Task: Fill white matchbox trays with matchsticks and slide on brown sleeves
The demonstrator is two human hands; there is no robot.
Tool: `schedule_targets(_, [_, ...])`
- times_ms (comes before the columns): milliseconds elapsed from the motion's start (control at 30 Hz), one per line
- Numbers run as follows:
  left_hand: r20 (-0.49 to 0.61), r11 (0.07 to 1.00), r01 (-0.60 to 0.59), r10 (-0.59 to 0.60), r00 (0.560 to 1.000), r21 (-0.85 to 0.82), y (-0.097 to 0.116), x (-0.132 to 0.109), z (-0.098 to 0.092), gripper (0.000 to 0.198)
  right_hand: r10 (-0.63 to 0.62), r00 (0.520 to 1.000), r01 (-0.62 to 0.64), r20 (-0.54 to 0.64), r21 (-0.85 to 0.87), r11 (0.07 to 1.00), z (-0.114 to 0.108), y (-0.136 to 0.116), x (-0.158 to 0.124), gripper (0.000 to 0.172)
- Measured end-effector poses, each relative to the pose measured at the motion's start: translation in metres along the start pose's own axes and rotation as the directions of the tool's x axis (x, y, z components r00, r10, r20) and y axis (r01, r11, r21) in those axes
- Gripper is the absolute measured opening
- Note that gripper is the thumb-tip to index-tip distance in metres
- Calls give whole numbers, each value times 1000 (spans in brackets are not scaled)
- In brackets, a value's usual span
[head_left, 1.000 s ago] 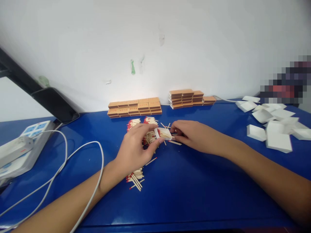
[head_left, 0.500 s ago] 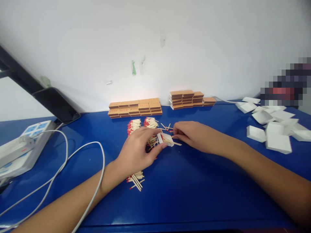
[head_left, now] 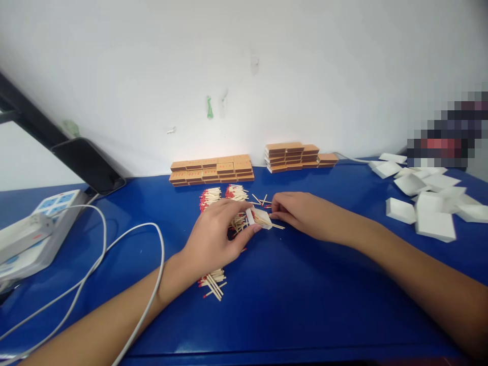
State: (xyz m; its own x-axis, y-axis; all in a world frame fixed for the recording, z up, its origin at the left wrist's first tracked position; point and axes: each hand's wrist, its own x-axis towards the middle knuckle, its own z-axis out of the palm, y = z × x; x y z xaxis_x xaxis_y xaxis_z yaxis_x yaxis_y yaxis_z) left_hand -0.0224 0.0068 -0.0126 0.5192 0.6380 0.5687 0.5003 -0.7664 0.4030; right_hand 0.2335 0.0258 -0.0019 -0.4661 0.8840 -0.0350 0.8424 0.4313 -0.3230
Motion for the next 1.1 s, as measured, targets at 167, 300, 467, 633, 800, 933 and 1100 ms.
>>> schedule_targets(167, [-19, 1000, -8, 8, 1000, -1, -2, 0, 1, 33, -3, 1000, 3, 3, 17, 1000, -3, 0, -1, 19])
schedule_targets(300, [-34, 1000, -17, 17, 999, 3, -2, 0, 2, 34, -48, 997, 51, -66, 40, 998, -4, -2, -1, 21])
schedule_targets(467, [-31, 1000, -17, 17, 999, 2, -2, 0, 1, 33, -83, 995, 87, -54, 70, 994, -1, -5, -1, 17])
schedule_targets(633, [-24, 1000, -11, 11, 1000, -6, -1, -1, 0, 34, -89, 994, 91, -60, 39, 995, -1, -6, -1, 17])
schedule_targets(800, [-16, 1000, -9, 9, 1000, -3, -2, -1, 0, 33, -45, 998, 45, -40, 21, 999, -1, -6, -2, 15])
schedule_targets(933, [-17, 1000, -6, 6, 1000, 1, -2, 0, 0, 34, -49, 999, 49, -5, 8, 999, 0, -5, -3, 16])
schedule_targets(1100, [-6, 1000, -9, 9, 1000, -7, -1, 0, 0, 33, -60, 998, 60, 6, -11, 998, 1, -4, -3, 14])
